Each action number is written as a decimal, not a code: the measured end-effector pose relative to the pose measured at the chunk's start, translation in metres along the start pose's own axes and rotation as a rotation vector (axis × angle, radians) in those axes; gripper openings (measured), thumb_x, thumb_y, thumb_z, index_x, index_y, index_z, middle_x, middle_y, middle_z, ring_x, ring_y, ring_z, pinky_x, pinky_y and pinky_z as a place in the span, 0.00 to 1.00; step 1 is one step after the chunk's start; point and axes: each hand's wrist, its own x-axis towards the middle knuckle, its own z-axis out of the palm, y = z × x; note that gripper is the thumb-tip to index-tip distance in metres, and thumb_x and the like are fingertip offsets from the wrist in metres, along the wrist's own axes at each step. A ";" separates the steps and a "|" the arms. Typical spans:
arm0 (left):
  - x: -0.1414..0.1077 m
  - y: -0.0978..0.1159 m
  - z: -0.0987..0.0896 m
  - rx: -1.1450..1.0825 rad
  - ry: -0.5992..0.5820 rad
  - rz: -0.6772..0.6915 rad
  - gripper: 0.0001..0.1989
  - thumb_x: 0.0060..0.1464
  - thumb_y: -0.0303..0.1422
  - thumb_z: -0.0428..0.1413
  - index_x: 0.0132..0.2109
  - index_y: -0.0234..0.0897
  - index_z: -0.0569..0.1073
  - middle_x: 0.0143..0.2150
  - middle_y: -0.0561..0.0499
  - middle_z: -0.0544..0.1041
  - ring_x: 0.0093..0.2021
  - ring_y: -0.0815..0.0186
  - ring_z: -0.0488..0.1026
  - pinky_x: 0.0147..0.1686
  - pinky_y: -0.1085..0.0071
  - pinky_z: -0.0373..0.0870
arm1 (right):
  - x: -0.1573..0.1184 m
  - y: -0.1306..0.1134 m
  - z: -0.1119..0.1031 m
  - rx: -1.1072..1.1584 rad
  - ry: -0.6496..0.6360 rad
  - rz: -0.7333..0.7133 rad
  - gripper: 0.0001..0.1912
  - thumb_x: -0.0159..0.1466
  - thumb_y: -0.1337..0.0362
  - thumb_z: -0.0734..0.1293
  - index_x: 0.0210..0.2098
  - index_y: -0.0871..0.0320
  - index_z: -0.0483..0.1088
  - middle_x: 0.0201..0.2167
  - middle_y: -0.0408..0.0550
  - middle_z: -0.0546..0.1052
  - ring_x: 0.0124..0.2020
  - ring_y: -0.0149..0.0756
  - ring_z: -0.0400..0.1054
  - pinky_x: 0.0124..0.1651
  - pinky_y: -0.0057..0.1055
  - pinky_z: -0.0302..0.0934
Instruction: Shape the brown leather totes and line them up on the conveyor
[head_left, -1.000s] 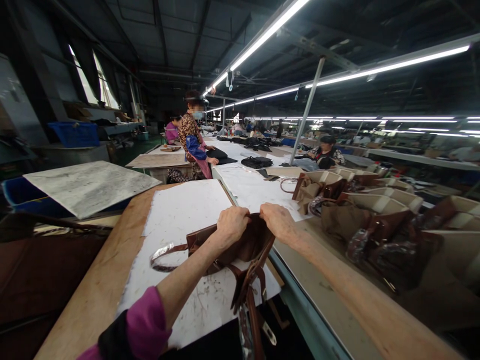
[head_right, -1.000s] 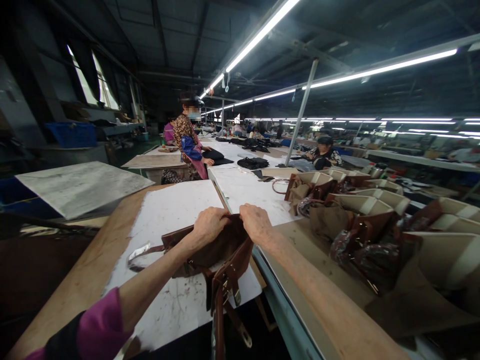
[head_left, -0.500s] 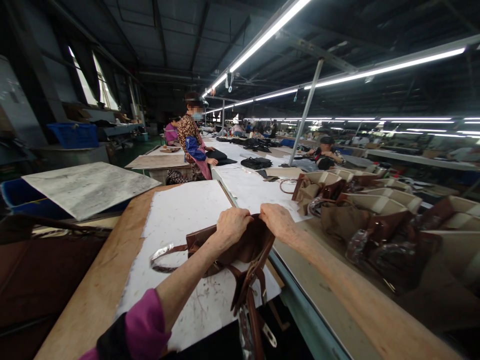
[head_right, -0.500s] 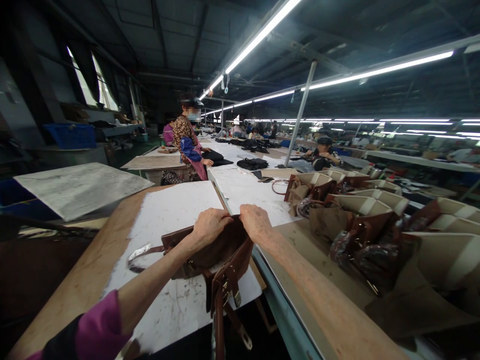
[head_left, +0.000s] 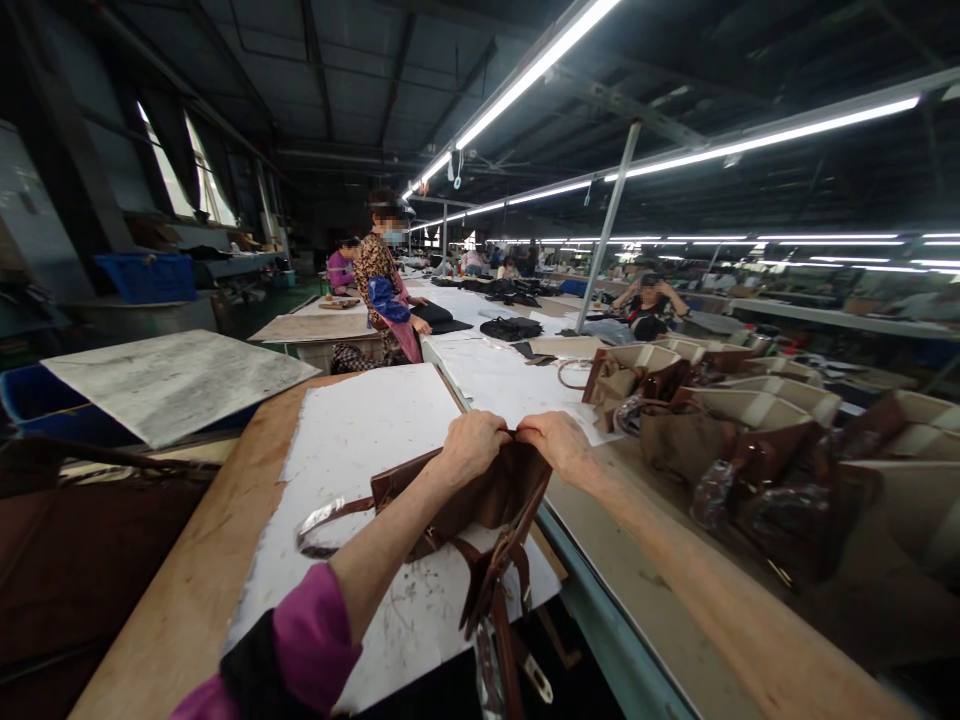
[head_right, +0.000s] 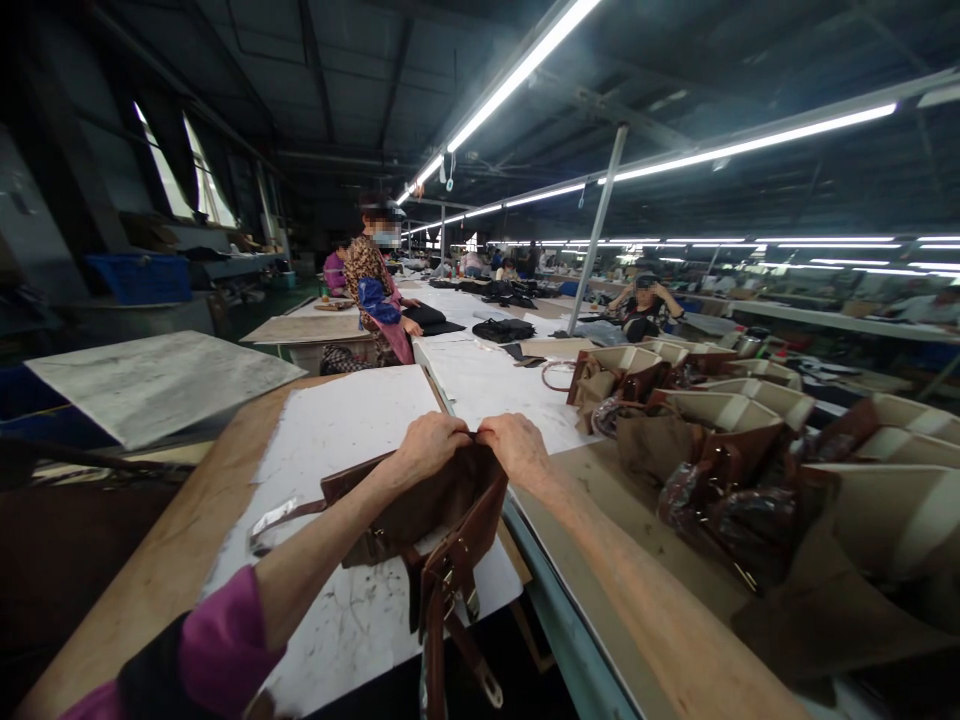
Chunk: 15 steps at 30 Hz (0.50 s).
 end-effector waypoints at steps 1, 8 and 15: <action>0.001 -0.001 0.000 -0.007 -0.004 0.003 0.12 0.50 0.38 0.47 0.37 0.43 0.73 0.36 0.50 0.75 0.39 0.62 0.69 0.37 0.69 0.64 | 0.000 0.003 0.000 0.044 -0.014 -0.001 0.10 0.55 0.62 0.60 0.30 0.53 0.73 0.26 0.42 0.74 0.29 0.31 0.64 0.29 0.26 0.49; 0.004 -0.008 0.000 -0.127 -0.053 -0.014 0.12 0.47 0.39 0.50 0.37 0.43 0.74 0.34 0.53 0.74 0.36 0.65 0.69 0.33 0.74 0.63 | -0.004 0.019 0.003 0.279 -0.162 0.060 0.11 0.52 0.61 0.60 0.26 0.57 0.73 0.17 0.39 0.66 0.22 0.29 0.58 0.24 0.24 0.46; 0.009 -0.012 0.002 -0.175 -0.041 -0.002 0.12 0.45 0.38 0.51 0.36 0.43 0.75 0.32 0.54 0.75 0.34 0.66 0.69 0.32 0.74 0.62 | 0.000 0.015 0.002 0.237 -0.118 0.098 0.11 0.51 0.61 0.61 0.25 0.56 0.73 0.15 0.38 0.65 0.20 0.27 0.56 0.23 0.25 0.44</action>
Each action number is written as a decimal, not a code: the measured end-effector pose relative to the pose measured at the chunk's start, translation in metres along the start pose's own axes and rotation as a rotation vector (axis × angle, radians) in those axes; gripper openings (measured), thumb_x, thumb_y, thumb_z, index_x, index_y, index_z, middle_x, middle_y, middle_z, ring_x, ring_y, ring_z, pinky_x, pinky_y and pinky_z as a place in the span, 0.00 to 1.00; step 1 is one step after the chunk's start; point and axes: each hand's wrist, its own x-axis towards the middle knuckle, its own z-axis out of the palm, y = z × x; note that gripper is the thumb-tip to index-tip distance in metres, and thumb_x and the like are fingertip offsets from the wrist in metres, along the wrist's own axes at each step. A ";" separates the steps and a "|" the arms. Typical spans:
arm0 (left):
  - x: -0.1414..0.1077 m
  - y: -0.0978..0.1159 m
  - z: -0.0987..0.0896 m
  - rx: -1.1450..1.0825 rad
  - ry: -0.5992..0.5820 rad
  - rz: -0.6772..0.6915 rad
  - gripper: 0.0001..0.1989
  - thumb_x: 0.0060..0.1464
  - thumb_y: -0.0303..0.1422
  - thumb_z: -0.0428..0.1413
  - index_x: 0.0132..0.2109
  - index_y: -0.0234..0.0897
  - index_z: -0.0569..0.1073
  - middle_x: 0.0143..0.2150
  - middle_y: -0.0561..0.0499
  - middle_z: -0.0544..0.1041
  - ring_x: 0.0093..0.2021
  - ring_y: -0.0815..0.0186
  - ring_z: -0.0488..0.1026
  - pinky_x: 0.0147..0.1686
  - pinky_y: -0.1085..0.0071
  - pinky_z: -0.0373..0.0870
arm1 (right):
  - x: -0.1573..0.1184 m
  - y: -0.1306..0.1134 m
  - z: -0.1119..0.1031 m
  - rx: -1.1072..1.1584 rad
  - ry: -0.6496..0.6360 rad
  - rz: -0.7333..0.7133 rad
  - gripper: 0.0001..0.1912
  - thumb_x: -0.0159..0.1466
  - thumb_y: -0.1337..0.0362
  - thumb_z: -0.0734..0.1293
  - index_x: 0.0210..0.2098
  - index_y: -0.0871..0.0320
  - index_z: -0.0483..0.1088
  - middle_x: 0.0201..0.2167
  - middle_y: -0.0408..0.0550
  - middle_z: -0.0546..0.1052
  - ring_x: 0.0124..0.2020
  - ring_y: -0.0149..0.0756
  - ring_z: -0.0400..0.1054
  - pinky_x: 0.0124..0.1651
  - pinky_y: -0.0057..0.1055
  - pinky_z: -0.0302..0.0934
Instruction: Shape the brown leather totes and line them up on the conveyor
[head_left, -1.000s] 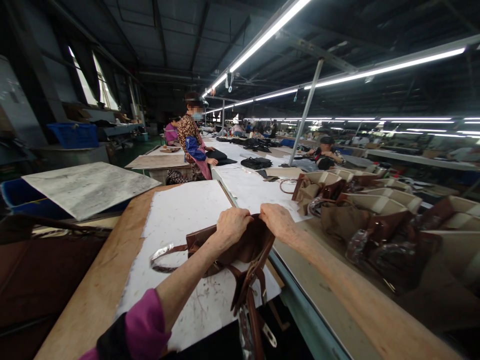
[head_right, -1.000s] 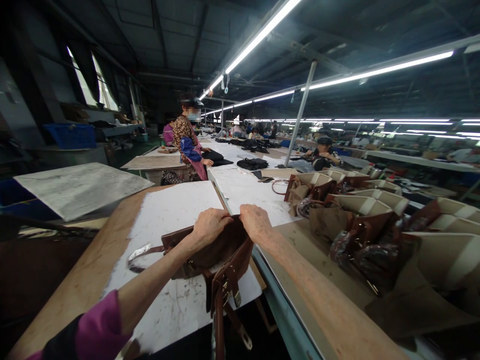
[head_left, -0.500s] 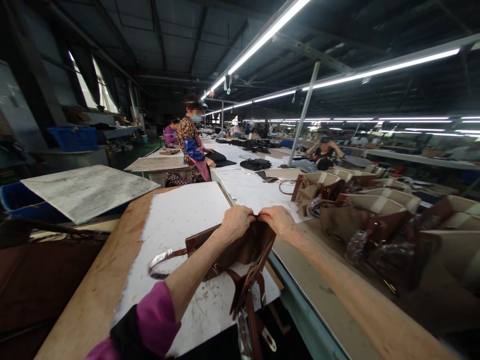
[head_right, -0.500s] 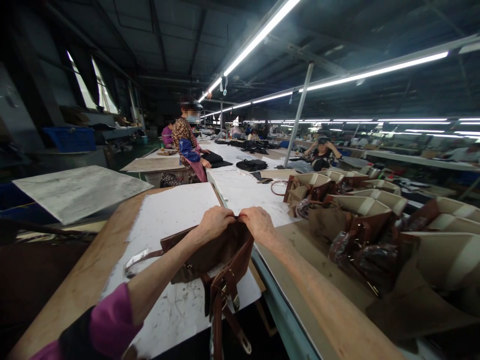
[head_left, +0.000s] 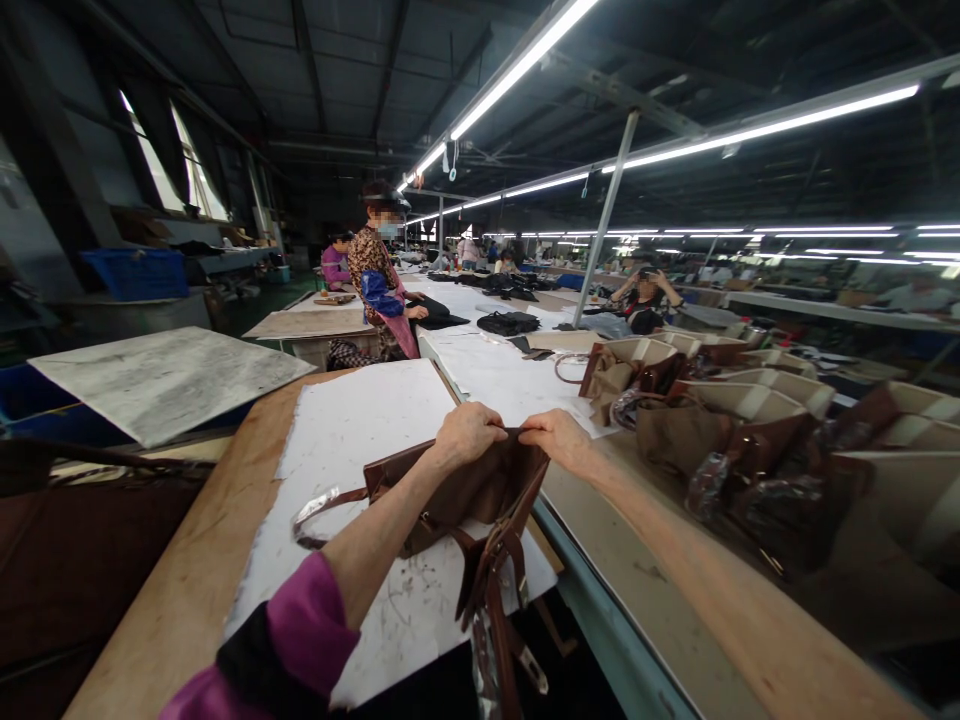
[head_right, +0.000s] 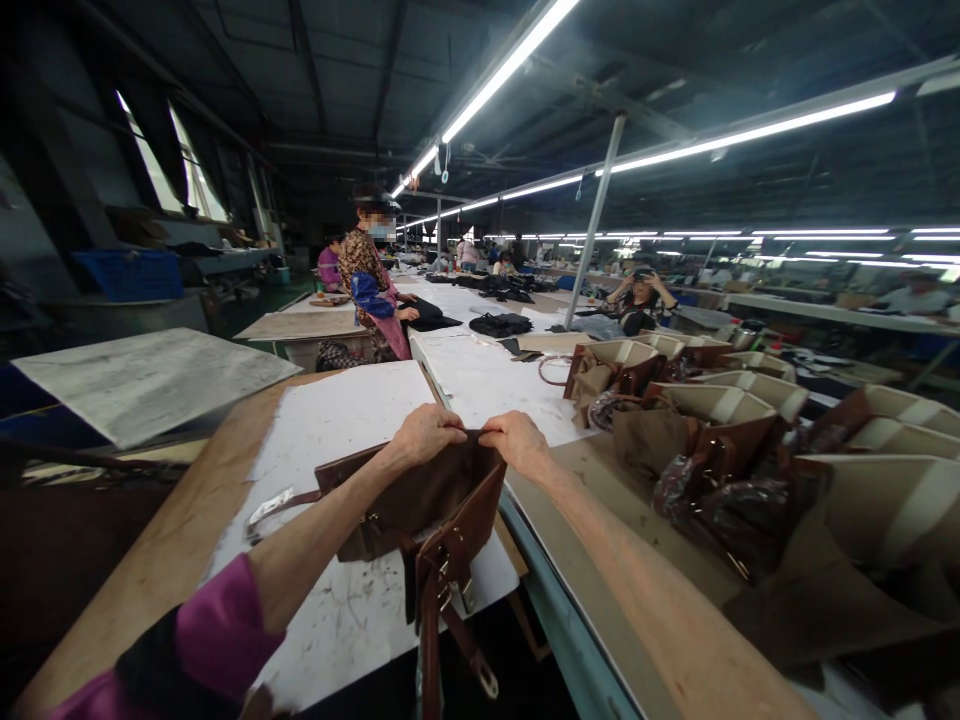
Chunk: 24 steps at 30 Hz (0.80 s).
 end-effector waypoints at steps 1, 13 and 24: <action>0.000 0.000 0.000 -0.001 0.005 -0.012 0.12 0.45 0.38 0.51 0.36 0.43 0.75 0.32 0.54 0.75 0.34 0.66 0.69 0.33 0.74 0.63 | 0.000 -0.001 0.000 -0.017 0.002 0.004 0.10 0.51 0.61 0.61 0.25 0.56 0.74 0.15 0.38 0.65 0.20 0.27 0.56 0.23 0.25 0.44; -0.007 0.003 -0.003 -0.116 -0.049 0.014 0.14 0.44 0.37 0.51 0.38 0.41 0.75 0.30 0.54 0.75 0.34 0.66 0.69 0.32 0.75 0.63 | 0.005 -0.006 0.002 0.054 -0.103 -0.116 0.15 0.54 0.58 0.58 0.25 0.59 0.72 0.17 0.39 0.67 0.23 0.30 0.59 0.25 0.25 0.47; -0.038 -0.014 -0.034 0.042 0.004 -0.093 0.12 0.43 0.34 0.52 0.36 0.38 0.75 0.32 0.50 0.76 0.33 0.65 0.69 0.34 0.72 0.64 | 0.002 -0.010 0.006 0.003 -0.015 -0.054 0.15 0.55 0.56 0.58 0.22 0.58 0.70 0.17 0.39 0.66 0.23 0.30 0.59 0.25 0.25 0.47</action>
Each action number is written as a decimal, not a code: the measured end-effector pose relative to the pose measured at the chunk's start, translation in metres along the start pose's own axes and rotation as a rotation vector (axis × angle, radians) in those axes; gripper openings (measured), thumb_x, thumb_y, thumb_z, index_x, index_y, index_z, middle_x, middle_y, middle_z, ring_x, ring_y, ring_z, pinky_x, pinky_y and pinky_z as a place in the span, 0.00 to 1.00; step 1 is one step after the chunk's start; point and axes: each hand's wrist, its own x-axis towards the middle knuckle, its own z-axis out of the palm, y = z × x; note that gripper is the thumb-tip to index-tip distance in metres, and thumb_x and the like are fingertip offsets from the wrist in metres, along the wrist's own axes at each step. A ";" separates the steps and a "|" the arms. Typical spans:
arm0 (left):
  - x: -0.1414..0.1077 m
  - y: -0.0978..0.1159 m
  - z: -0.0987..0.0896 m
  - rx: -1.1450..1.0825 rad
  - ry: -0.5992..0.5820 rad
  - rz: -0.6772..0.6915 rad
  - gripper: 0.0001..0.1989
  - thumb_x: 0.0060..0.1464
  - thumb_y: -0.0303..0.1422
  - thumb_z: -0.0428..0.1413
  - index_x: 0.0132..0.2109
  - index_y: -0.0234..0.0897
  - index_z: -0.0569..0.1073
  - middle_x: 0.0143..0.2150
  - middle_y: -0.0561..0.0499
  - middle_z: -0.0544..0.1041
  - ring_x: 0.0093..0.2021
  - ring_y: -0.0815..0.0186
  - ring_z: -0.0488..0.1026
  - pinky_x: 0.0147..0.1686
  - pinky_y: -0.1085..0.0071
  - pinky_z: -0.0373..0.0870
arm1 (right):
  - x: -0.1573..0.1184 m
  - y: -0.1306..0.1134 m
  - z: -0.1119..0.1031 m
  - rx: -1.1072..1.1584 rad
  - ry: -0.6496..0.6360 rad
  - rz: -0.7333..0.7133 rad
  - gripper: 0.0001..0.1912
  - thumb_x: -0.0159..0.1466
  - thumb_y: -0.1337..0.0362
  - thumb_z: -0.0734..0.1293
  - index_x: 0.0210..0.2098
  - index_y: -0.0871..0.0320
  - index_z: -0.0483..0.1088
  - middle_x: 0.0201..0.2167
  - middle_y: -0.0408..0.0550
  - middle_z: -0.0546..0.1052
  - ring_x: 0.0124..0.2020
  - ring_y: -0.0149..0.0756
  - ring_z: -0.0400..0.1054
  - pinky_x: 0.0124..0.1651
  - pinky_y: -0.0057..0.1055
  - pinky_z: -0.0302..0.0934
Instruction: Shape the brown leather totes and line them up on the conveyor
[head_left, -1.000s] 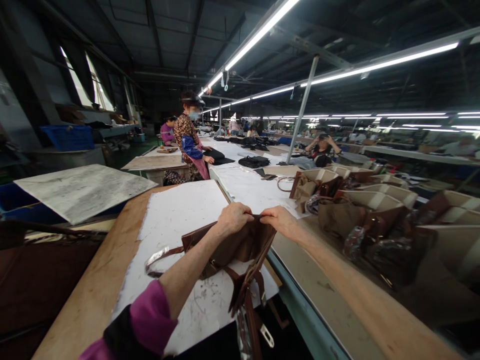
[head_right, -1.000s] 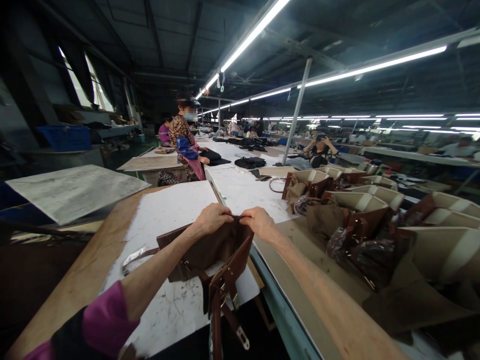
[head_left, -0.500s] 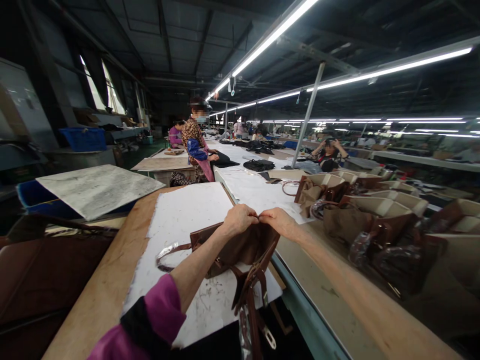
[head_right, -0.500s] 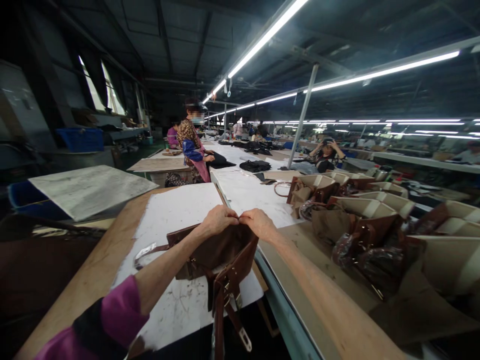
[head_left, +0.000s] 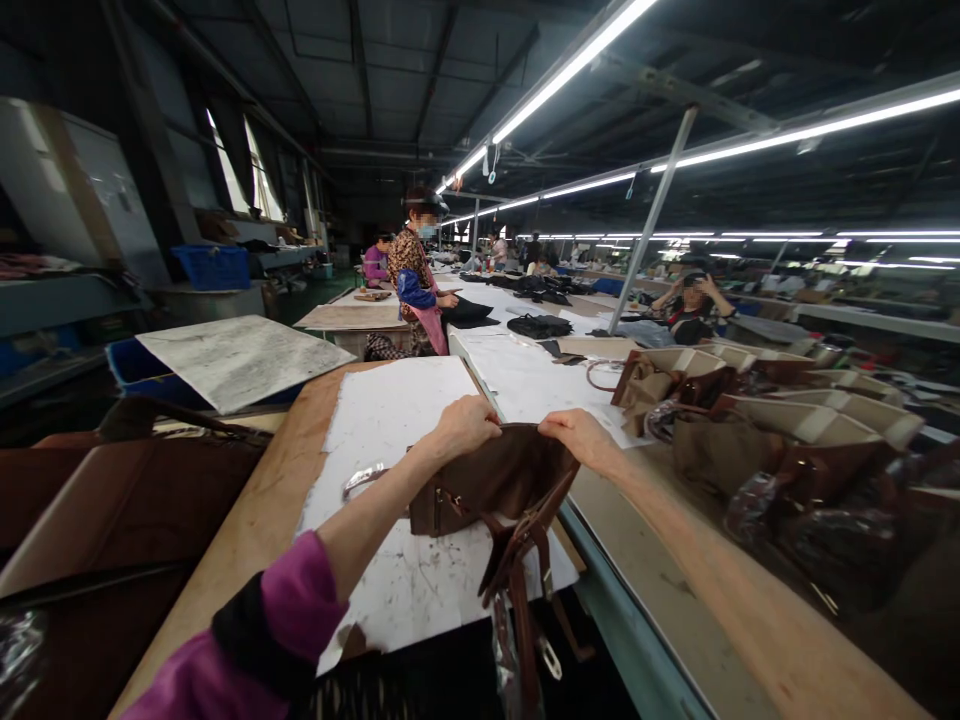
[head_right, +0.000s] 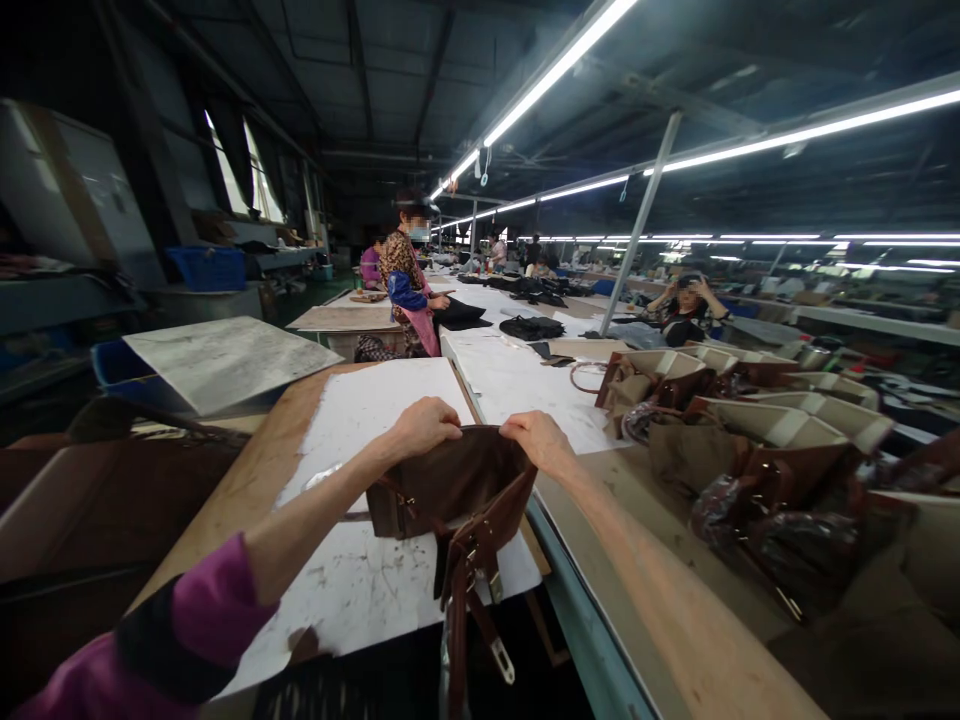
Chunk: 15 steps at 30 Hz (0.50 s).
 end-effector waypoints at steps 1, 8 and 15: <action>-0.007 -0.004 -0.003 0.038 0.020 -0.018 0.12 0.44 0.34 0.51 0.35 0.38 0.76 0.32 0.50 0.76 0.33 0.65 0.70 0.34 0.72 0.64 | 0.000 0.000 0.000 -0.003 0.000 -0.002 0.15 0.55 0.56 0.58 0.22 0.58 0.70 0.17 0.39 0.66 0.23 0.30 0.60 0.26 0.25 0.48; -0.027 -0.022 -0.001 0.098 0.094 -0.015 0.12 0.49 0.35 0.48 0.34 0.39 0.75 0.32 0.50 0.76 0.34 0.66 0.69 0.34 0.73 0.63 | -0.003 -0.019 -0.003 -0.291 0.041 -0.090 0.13 0.58 0.59 0.58 0.27 0.56 0.72 0.25 0.43 0.73 0.29 0.33 0.64 0.29 0.26 0.49; -0.028 -0.021 0.002 0.134 0.116 -0.037 0.13 0.50 0.35 0.46 0.34 0.40 0.75 0.30 0.49 0.75 0.32 0.65 0.69 0.31 0.72 0.61 | 0.014 -0.056 0.018 -0.364 -0.081 -0.291 0.10 0.58 0.61 0.60 0.35 0.51 0.72 0.32 0.43 0.75 0.35 0.34 0.66 0.35 0.26 0.52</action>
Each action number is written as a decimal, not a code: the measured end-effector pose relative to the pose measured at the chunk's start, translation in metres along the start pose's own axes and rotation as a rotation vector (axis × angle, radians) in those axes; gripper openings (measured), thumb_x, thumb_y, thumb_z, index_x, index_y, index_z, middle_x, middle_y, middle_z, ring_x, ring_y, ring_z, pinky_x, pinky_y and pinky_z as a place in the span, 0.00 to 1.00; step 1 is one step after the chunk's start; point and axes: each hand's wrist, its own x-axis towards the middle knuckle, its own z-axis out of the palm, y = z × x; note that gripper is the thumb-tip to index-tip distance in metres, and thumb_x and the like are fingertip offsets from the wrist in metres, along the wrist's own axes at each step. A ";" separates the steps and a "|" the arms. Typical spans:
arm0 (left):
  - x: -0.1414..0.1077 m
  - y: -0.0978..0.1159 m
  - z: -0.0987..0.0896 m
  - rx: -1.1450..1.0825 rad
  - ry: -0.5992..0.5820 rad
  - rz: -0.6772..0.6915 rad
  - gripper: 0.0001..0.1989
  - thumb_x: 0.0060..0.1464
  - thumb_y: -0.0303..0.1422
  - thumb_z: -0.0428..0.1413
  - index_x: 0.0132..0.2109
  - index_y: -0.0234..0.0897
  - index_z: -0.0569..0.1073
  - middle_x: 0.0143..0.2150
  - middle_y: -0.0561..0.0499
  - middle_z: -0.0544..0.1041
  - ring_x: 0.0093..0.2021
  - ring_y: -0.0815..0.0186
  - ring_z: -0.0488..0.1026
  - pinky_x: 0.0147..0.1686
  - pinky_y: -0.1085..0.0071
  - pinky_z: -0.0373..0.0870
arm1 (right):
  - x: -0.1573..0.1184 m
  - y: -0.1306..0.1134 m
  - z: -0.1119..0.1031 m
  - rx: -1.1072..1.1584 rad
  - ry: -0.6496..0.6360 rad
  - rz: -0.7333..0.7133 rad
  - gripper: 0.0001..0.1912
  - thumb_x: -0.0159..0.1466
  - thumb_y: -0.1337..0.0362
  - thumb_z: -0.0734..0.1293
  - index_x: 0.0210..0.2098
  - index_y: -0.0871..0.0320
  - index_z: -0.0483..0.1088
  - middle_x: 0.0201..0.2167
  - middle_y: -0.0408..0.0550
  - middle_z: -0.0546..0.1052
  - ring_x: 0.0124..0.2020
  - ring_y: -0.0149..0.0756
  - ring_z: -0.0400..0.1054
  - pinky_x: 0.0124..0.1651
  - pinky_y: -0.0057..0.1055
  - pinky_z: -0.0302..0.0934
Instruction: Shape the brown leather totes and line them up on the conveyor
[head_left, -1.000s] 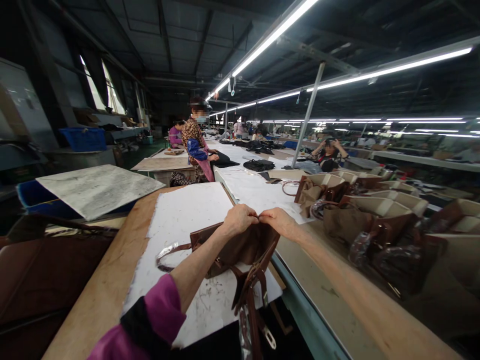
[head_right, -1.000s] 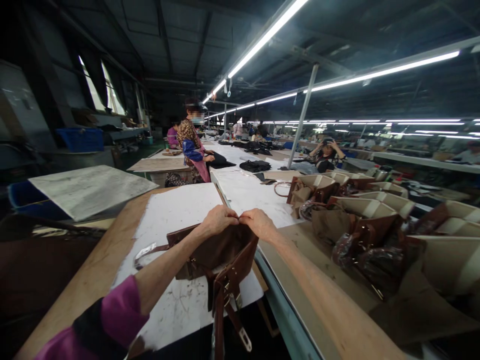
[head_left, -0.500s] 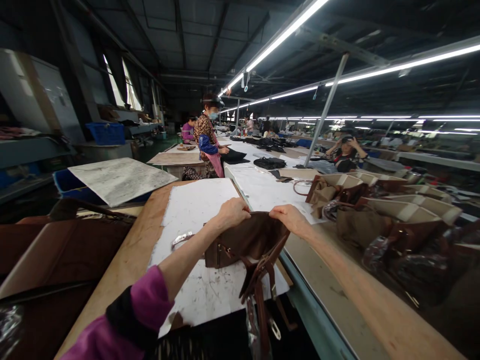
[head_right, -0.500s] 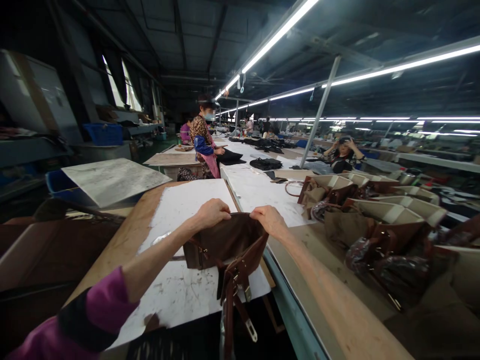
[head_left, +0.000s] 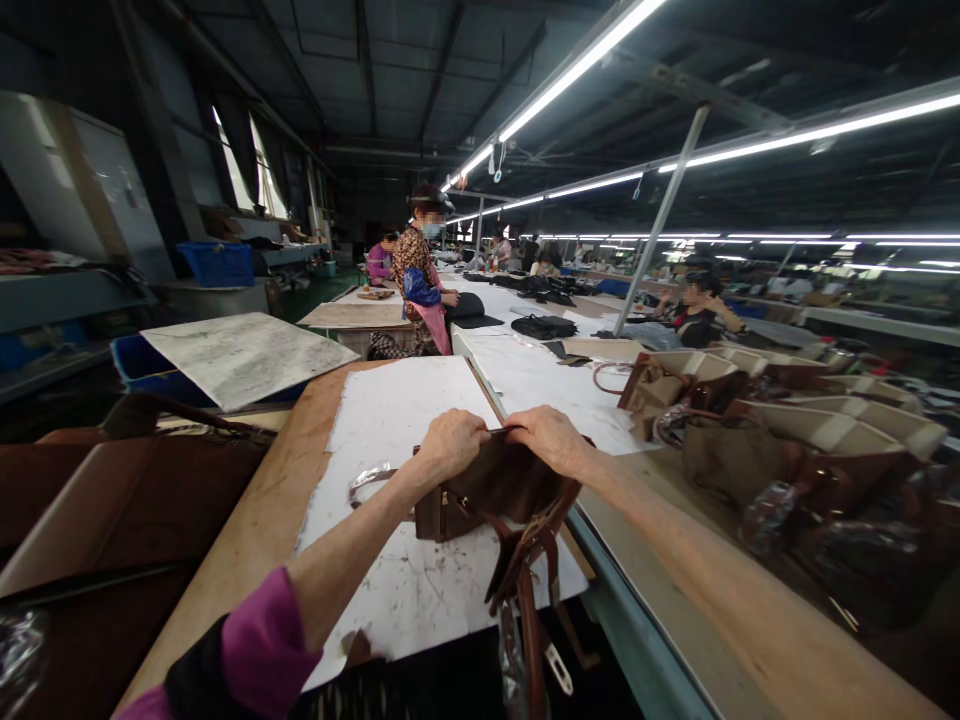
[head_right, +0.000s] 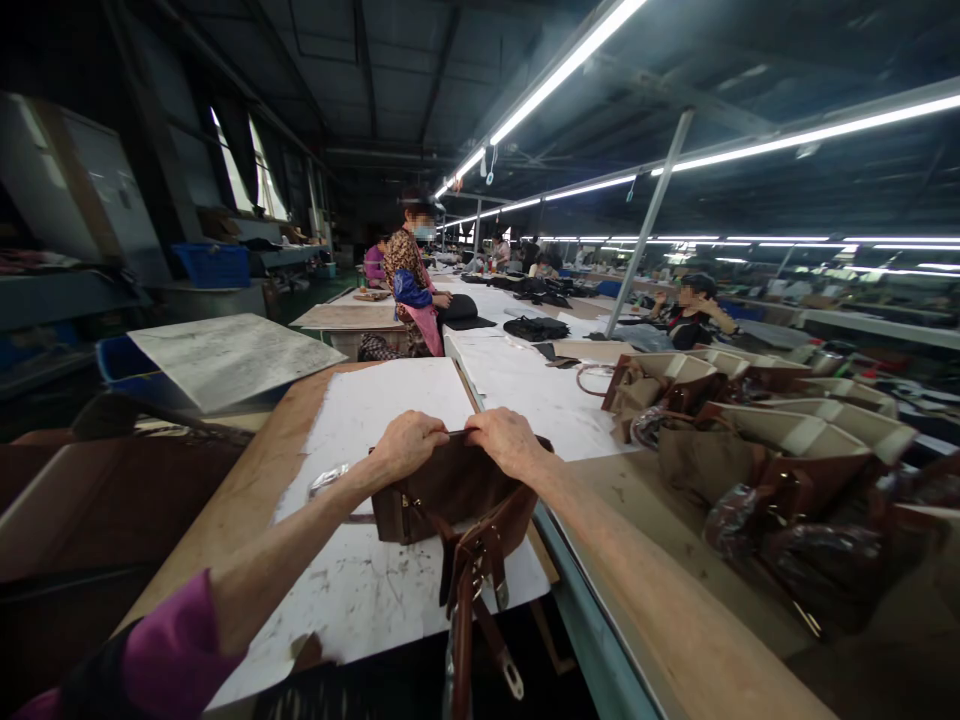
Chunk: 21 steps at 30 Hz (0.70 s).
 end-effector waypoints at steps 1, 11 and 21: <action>0.000 0.000 0.000 -0.001 -0.003 -0.002 0.13 0.50 0.35 0.46 0.34 0.40 0.75 0.30 0.49 0.75 0.32 0.65 0.69 0.30 0.73 0.61 | 0.004 -0.003 0.004 0.000 -0.004 -0.020 0.10 0.58 0.61 0.60 0.36 0.51 0.71 0.32 0.43 0.75 0.35 0.34 0.66 0.36 0.26 0.53; 0.008 -0.012 0.003 -0.113 -0.035 0.049 0.13 0.49 0.36 0.47 0.33 0.38 0.75 0.28 0.51 0.75 0.30 0.67 0.68 0.30 0.74 0.60 | 0.013 0.002 0.007 0.053 -0.042 -0.094 0.10 0.59 0.63 0.59 0.35 0.53 0.72 0.28 0.43 0.74 0.32 0.32 0.66 0.33 0.24 0.53; -0.026 -0.031 -0.024 -0.128 -0.007 -0.074 0.12 0.48 0.35 0.48 0.30 0.37 0.75 0.23 0.52 0.73 0.27 0.68 0.66 0.28 0.75 0.59 | -0.004 0.025 -0.001 0.105 0.015 0.033 0.14 0.60 0.59 0.57 0.25 0.56 0.69 0.22 0.42 0.70 0.27 0.31 0.62 0.30 0.25 0.49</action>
